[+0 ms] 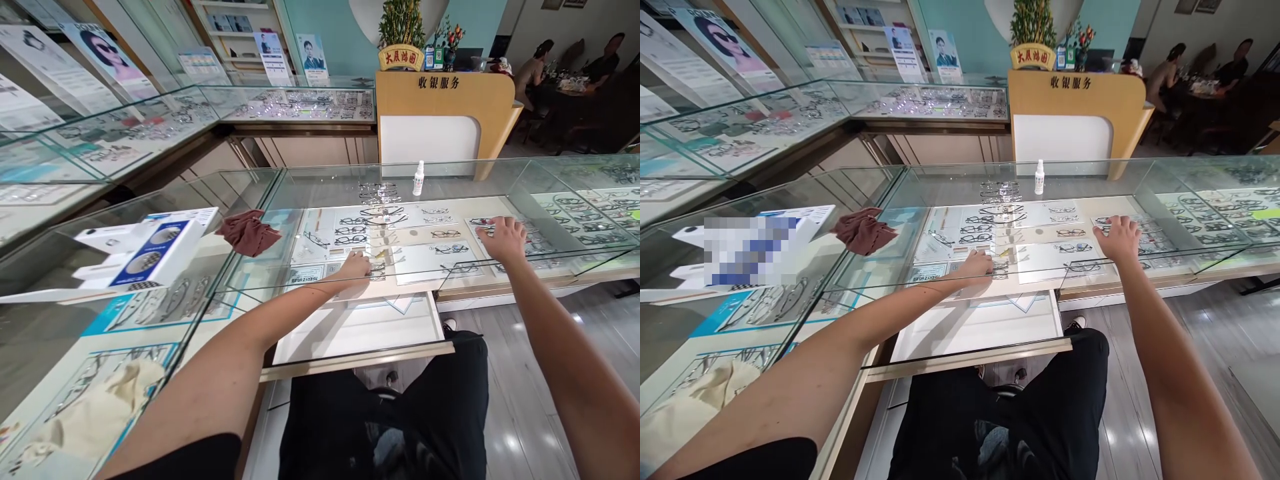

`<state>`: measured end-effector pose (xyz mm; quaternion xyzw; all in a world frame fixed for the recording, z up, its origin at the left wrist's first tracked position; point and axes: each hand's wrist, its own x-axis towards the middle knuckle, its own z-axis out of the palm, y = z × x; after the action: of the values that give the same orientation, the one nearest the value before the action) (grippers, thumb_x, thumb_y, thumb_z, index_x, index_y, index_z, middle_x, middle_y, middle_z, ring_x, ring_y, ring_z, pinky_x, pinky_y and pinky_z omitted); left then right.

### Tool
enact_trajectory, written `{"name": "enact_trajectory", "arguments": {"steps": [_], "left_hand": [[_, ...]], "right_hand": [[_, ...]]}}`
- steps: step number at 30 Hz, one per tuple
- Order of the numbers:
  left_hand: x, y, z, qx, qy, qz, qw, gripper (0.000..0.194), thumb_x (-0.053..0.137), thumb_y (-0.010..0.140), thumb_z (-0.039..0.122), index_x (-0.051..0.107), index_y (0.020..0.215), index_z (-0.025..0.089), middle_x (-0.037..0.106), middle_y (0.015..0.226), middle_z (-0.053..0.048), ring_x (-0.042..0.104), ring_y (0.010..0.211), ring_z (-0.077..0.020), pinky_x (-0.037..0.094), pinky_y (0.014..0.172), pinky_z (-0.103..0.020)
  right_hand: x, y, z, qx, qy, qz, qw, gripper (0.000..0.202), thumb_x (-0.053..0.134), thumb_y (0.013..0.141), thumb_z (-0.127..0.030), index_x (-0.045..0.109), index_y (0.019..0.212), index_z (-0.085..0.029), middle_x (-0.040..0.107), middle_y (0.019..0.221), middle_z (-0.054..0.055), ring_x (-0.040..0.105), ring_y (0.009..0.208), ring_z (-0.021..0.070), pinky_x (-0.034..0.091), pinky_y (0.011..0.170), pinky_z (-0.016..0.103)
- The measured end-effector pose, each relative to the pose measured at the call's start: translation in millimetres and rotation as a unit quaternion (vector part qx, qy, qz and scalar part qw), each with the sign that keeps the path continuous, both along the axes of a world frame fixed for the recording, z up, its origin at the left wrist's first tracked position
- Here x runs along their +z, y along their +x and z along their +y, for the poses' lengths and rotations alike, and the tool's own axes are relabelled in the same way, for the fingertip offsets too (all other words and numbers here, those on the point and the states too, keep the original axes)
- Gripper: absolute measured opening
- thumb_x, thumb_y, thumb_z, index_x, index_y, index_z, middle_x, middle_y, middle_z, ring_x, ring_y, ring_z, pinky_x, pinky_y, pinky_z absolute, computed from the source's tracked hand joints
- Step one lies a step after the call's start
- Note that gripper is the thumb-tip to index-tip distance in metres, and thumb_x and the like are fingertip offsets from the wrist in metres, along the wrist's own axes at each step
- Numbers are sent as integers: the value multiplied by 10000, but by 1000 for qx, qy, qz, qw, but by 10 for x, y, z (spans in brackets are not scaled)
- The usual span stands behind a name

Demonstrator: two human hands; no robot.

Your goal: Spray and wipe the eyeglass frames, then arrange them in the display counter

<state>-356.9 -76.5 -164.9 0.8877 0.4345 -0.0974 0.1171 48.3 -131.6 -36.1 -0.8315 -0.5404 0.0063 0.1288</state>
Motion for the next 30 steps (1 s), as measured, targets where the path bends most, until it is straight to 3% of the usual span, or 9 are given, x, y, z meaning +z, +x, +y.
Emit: {"name": "enact_trajectory", "arguments": {"steps": [7,12,16,21,23,26,30], "left_hand": [[178,66,-165,20,-7,-1,1000,99,663,819,240,733,794,174,765,1102,-201,567,1228,-392,369,1052,-531],[440,-10,-545,21,-67,-19,997,42,715,777,242,739,761,210,791,985,-107,620,1133,-324,414,1049,-440],[780,-107,-922,-10,-163,-63,984,78,780,761,296,747,808,244,786,898,-26,660,1104,-274,420,1112,-387],[1394,-233,-1221,-44,-244,-150,957,118,803,772,320,725,806,239,795,990,-22,664,1117,-269,434,1093,-382],[1648,-313,-1186,-71,-226,-165,957,83,777,784,280,709,802,236,785,968,-10,664,1084,-250,430,1081,-367],[1935,-479,-918,-78,-137,-168,973,58,746,801,272,704,805,232,777,958,-4,647,1075,-250,400,1104,-393],[2027,-714,-297,-38,22,-132,990,90,731,801,302,700,788,219,765,942,-26,600,1104,-286,356,1087,-442]], "right_hand": [[40,-8,-12,9,-2,17,1000,577,461,991,-541,606,1390,-150,536,1543,261,458,1468,464,332,1244,638],[110,-53,-33,1,-24,20,1000,535,478,1016,-511,593,1397,-152,521,1586,263,446,1500,462,335,1261,614],[200,-121,-80,-1,-38,21,999,528,481,1054,-490,579,1426,-128,496,1628,284,421,1537,469,320,1286,581],[264,-164,-112,-3,-49,24,999,535,481,1067,-468,572,1454,-109,471,1646,305,413,1553,473,320,1283,562],[261,-155,-108,-3,-50,24,998,537,481,1059,-468,575,1452,-114,477,1638,302,414,1548,473,324,1272,560],[239,-129,-95,-1,-42,21,999,534,482,1038,-487,589,1424,-134,498,1611,298,424,1521,479,349,1233,564],[224,-117,-86,-2,-44,12,999,550,471,1041,-492,584,1435,-125,503,1604,299,432,1521,470,358,1238,564]]}}
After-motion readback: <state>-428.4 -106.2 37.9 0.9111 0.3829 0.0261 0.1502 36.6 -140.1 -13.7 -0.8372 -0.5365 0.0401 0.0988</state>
